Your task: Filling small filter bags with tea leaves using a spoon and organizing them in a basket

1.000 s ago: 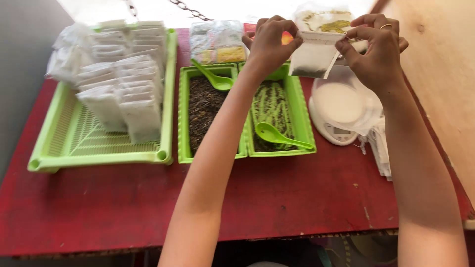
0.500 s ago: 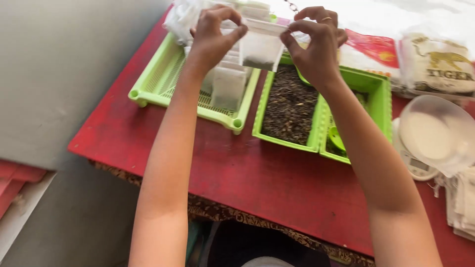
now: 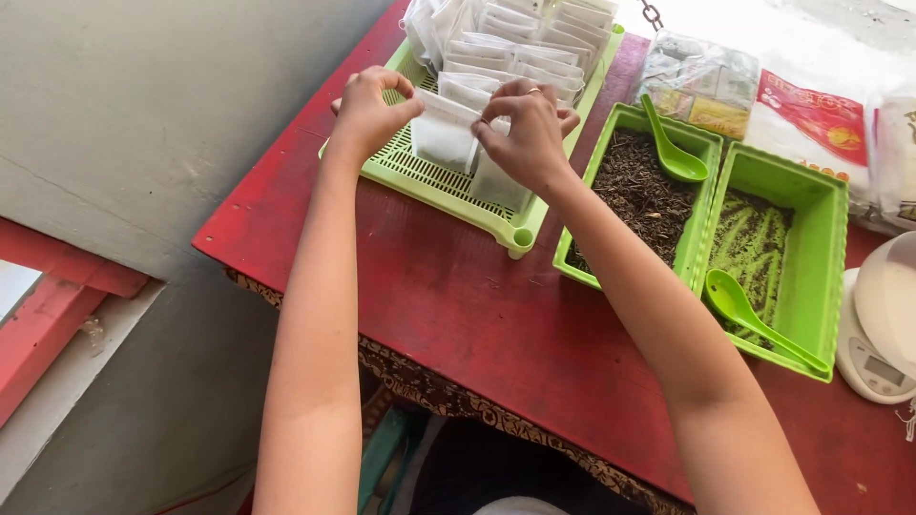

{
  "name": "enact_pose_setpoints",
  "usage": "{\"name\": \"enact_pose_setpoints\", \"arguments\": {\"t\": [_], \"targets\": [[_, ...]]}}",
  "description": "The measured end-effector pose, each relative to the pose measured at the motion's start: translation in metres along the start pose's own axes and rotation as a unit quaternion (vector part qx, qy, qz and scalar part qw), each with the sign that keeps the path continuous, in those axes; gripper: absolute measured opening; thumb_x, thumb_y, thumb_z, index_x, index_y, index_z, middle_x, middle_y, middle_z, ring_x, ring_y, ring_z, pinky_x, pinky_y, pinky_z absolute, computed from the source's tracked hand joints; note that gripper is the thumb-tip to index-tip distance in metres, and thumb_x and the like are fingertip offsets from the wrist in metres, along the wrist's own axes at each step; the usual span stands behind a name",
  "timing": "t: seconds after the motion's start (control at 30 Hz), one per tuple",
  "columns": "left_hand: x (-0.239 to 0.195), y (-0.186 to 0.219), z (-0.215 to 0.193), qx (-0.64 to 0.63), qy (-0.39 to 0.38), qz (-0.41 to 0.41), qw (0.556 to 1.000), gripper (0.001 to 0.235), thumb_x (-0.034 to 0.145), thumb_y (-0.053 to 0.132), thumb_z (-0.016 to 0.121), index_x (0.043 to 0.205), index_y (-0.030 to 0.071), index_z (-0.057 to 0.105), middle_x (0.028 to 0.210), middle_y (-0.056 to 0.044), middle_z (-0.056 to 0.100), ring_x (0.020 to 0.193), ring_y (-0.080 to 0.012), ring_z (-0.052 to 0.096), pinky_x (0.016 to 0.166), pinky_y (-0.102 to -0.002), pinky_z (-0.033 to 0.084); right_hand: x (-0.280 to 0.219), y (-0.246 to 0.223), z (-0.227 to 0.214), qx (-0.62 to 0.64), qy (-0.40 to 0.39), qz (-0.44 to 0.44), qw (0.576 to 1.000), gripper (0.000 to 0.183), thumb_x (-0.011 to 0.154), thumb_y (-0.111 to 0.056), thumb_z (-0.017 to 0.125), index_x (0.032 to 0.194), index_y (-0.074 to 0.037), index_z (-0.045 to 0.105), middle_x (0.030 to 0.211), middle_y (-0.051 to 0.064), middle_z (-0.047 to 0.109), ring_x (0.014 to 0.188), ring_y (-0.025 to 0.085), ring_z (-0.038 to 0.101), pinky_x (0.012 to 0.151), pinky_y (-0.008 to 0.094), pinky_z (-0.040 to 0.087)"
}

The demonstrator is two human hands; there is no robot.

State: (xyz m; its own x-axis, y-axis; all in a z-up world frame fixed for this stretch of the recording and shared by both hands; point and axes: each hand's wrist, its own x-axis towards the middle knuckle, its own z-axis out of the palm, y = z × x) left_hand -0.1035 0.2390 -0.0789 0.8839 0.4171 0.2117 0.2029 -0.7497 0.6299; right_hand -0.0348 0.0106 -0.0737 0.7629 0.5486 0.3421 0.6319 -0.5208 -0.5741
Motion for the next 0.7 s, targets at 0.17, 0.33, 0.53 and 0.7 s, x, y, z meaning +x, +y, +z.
{"name": "enact_pose_setpoints", "arguments": {"t": [0.17, 0.33, 0.53, 0.7], "targets": [[0.005, -0.001, 0.014, 0.037, -0.033, -0.002, 0.999, 0.009, 0.083, 0.04, 0.07, 0.084, 0.032, 0.073, 0.123, 0.006, 0.066, 0.124, -0.0226, 0.047, 0.084, -0.044, 0.026, 0.004, 0.012, 0.007, -0.064, -0.027, 0.01, 0.998, 0.017, 0.088, -0.038, 0.08, 0.086, -0.022, 0.08, 0.111, -0.004, 0.063, 0.113, 0.027, 0.046, 0.09, 0.062, 0.027], [0.011, 0.003, 0.023, 0.07, -0.009, 0.009, 0.997, 0.007, 0.086, 0.038, 0.07, 0.084, 0.033, 0.075, 0.121, 0.005, 0.068, 0.119, -0.0224, 0.049, 0.077, -0.041, 0.024, 0.011, 0.026, 0.009, -0.113, 0.007, -0.006, 0.994, 0.012, 0.09, -0.035, 0.078, 0.091, -0.024, 0.082, 0.113, 0.0, 0.063, 0.111, 0.031, 0.044, 0.079, 0.052, 0.027], [0.008, 0.004, 0.013, 0.077, 0.002, -0.008, 0.997, 0.03, 0.078, 0.018, 0.056, 0.099, 0.034, 0.07, 0.112, 0.011, 0.066, 0.113, -0.0199, 0.05, 0.072, -0.041, 0.022, 0.015, 0.037, 0.002, -0.122, 0.005, -0.004, 0.992, 0.018, 0.09, -0.035, 0.076, 0.106, -0.027, 0.078, 0.124, 0.007, 0.062, 0.119, 0.032, 0.043, 0.083, 0.055, 0.032], [0.013, 0.0, 0.022, 0.063, 0.065, 0.039, 0.995, 0.013, 0.084, 0.029, 0.059, 0.089, 0.035, 0.069, 0.102, 0.008, 0.065, 0.11, -0.0216, 0.054, 0.075, -0.042, 0.025, 0.009, 0.037, -0.011, -0.107, 0.022, -0.013, 0.994, 0.009, 0.091, -0.035, 0.073, 0.096, -0.033, 0.08, 0.116, -0.002, 0.06, 0.116, 0.028, 0.042, 0.074, 0.049, 0.024]]}}
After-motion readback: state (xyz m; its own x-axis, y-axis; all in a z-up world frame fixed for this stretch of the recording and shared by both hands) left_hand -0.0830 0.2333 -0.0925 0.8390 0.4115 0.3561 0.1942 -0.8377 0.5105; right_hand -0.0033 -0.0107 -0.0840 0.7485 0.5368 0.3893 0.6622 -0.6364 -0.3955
